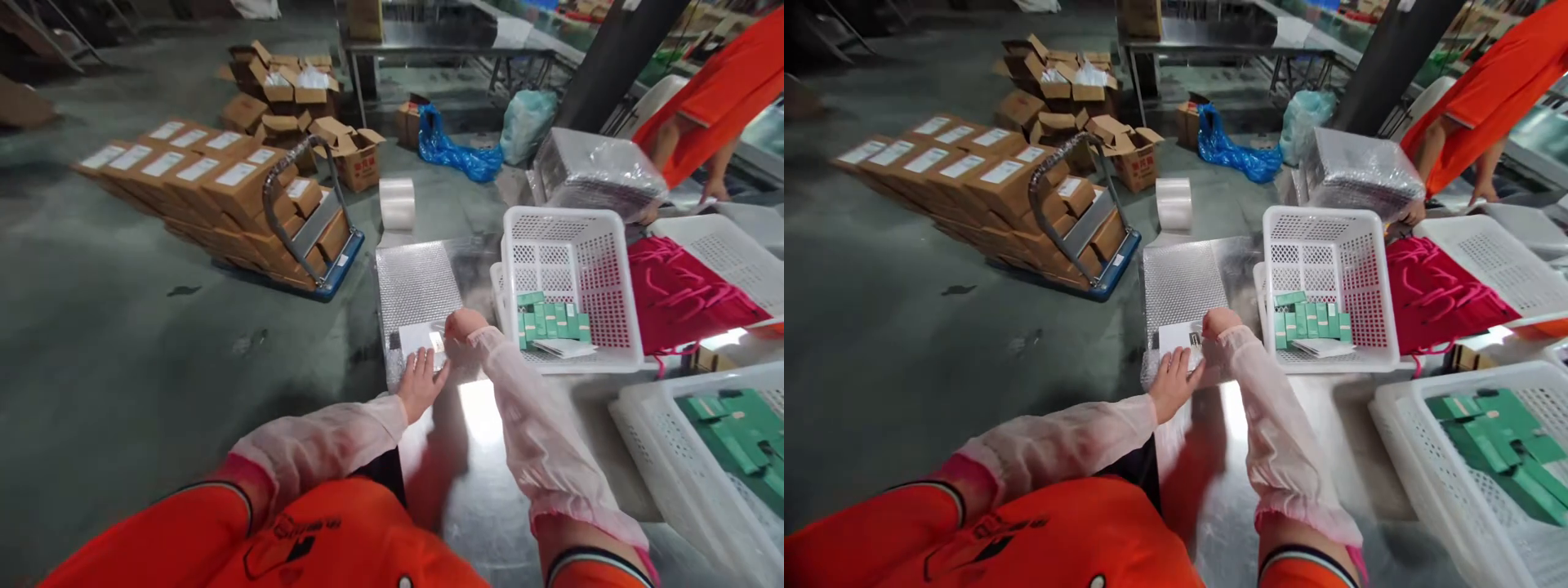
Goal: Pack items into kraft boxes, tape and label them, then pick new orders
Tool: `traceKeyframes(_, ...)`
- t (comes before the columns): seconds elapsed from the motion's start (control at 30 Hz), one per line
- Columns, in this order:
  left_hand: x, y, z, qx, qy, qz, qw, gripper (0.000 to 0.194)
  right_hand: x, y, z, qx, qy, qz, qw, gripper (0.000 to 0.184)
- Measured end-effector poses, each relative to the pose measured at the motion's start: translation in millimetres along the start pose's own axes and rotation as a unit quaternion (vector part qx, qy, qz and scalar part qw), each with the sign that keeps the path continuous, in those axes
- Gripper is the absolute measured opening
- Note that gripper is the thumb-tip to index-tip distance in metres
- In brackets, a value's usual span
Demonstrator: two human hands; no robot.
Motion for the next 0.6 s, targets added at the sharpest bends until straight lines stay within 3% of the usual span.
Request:
traceKeyframes(0.13,22,-14,25.3,0.019,0.037,-0.019,0.999,0.064,14,16,20,-0.071,0.024,0.042,0.996,0.045)
traceKeyframes(0.23,46,-32,50.0,0.031,0.064,-0.036,0.997,0.078,16,40,9,-0.055,0.069,0.103,0.991,0.08)
traceKeyframes(0.3,62,-45,63.6,0.035,0.077,-0.043,0.995,0.086,15,46,-1,-0.056,0.114,0.099,0.987,0.102)
traceKeyframes(0.4,82,-57,75.4,0.047,0.096,-0.047,0.993,0.097,17,39,-4,-0.088,0.156,0.085,0.98,0.089)
traceKeyframes(0.47,93,-58,76.5,0.075,0.124,-0.05,0.988,0.1,23,28,-2,-0.053,0.163,0.102,0.98,0.093)
traceKeyframes(0.6,119,-63,68.5,0.161,0.259,-0.049,0.951,0.106,29,-6,4,0.105,0.128,0.112,0.98,0.129)
Point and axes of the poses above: each hand's wrist, its own y-axis away from the middle knuckle, its own z-axis out of the back of the hand, x = y × z, the point moved 3 cm from there along -y, towards the middle knuckle, and after that the axes turned 8 degrees about -z, right-handed, at the moved point
